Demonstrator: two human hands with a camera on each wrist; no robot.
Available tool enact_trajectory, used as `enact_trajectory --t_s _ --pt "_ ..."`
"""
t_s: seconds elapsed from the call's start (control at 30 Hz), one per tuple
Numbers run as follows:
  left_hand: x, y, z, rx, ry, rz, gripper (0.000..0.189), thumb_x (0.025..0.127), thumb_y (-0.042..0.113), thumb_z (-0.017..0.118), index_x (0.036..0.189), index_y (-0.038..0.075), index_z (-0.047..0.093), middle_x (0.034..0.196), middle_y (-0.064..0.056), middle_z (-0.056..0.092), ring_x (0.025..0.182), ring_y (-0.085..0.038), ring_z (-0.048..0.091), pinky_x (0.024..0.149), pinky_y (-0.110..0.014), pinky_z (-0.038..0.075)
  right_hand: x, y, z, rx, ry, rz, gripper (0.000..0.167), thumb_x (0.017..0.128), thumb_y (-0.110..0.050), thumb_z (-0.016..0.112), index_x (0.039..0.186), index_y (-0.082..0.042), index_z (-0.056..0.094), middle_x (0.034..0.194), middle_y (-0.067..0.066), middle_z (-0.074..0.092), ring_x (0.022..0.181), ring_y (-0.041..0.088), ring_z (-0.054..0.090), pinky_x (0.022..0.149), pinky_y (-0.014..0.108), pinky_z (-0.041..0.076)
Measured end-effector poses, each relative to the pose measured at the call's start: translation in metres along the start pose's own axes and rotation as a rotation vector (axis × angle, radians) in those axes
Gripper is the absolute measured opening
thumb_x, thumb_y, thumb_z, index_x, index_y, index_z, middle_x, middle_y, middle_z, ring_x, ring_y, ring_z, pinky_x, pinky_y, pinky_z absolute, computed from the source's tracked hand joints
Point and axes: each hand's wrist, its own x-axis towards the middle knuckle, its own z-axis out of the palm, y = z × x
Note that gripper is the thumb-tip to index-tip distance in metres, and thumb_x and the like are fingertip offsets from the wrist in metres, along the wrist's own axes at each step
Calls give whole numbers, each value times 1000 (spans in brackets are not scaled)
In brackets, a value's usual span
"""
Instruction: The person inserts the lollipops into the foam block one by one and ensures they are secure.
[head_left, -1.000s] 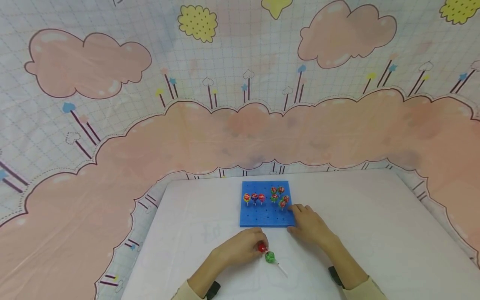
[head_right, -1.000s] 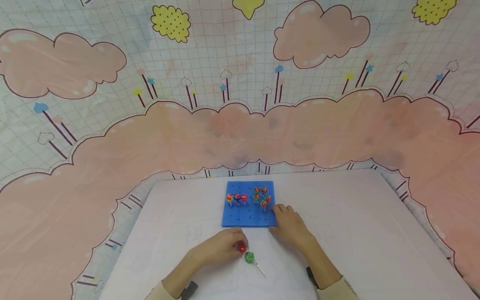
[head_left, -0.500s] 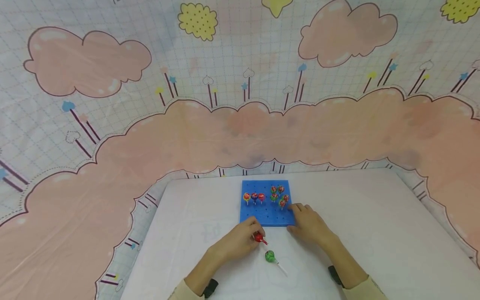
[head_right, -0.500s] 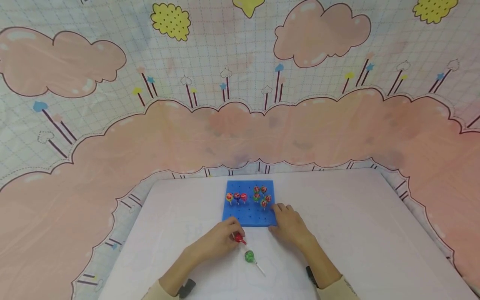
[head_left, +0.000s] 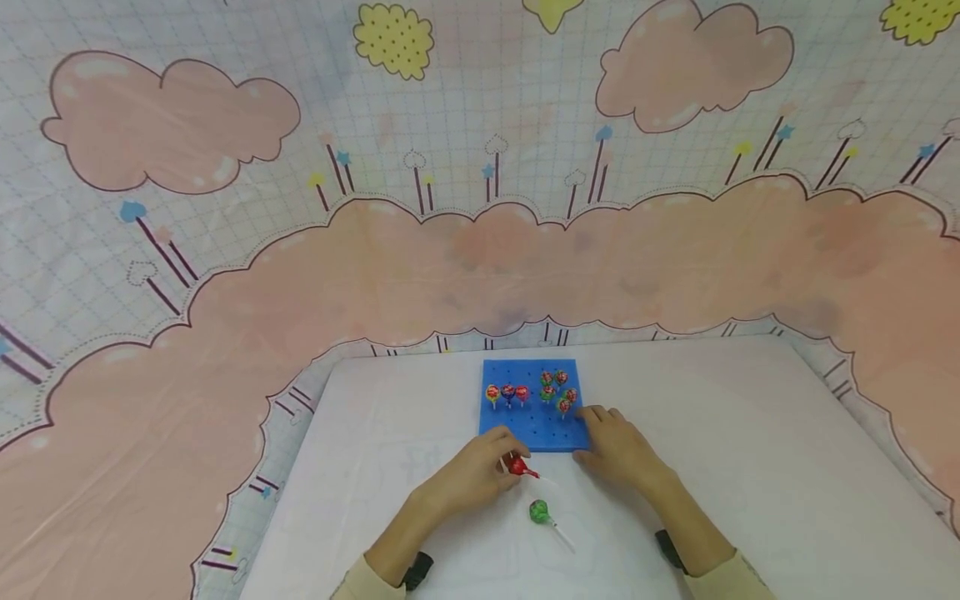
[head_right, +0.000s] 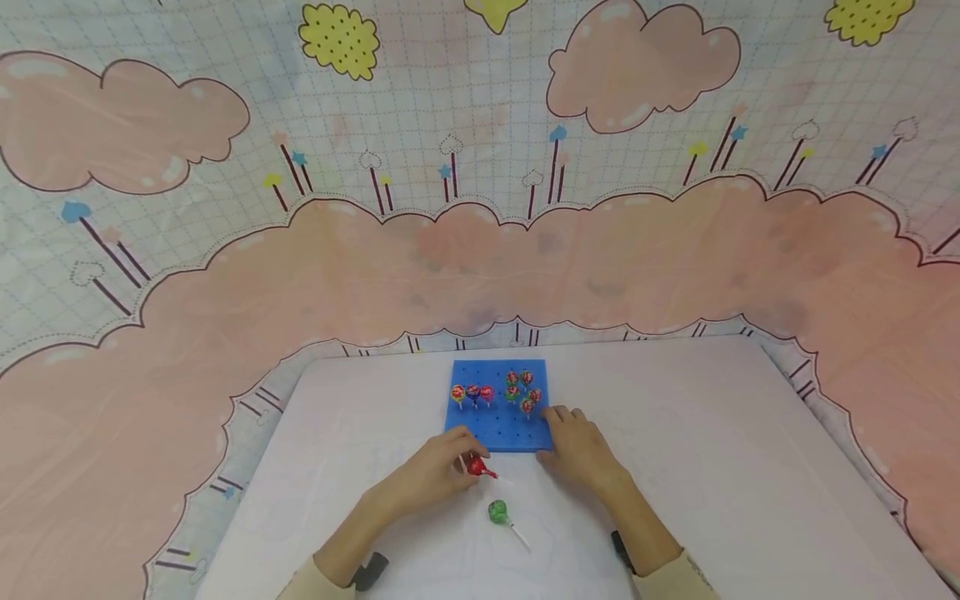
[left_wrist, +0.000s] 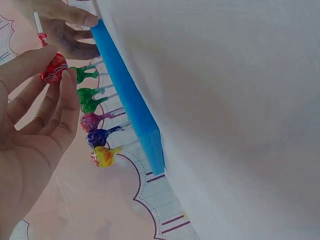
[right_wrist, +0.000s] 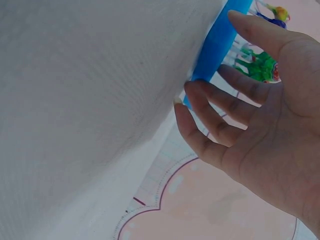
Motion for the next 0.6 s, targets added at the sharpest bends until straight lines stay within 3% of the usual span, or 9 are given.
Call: enact_trajectory --t_s 0.2,0.4,0.6 --pt "1 -1 -7 -67 67 -20 50 94 10 79 140 13 58 110 9 62 98 -7 61 86 -21 57 0 -1 -1 14 -5 9 64 90 -30 84 141 -3 57 140 18 61 129 38 57 107 54 51" --pt "1 -4 -12 -62 113 3 37 94 10 79 127 9 63 110 7 63 99 -8 63 89 -28 59 1 -1 -1 10 -8 19 64 90 -30 84 141 -2 58 141 18 61 130 39 57 107 55 50" --pt "0 -6 -15 -52 153 51 25 93 10 80 114 17 68 108 8 63 98 -9 63 89 -28 59 1 0 0 9 -6 11 64 90 -31 84 141 -3 57 141 18 61 130 39 57 107 55 50"
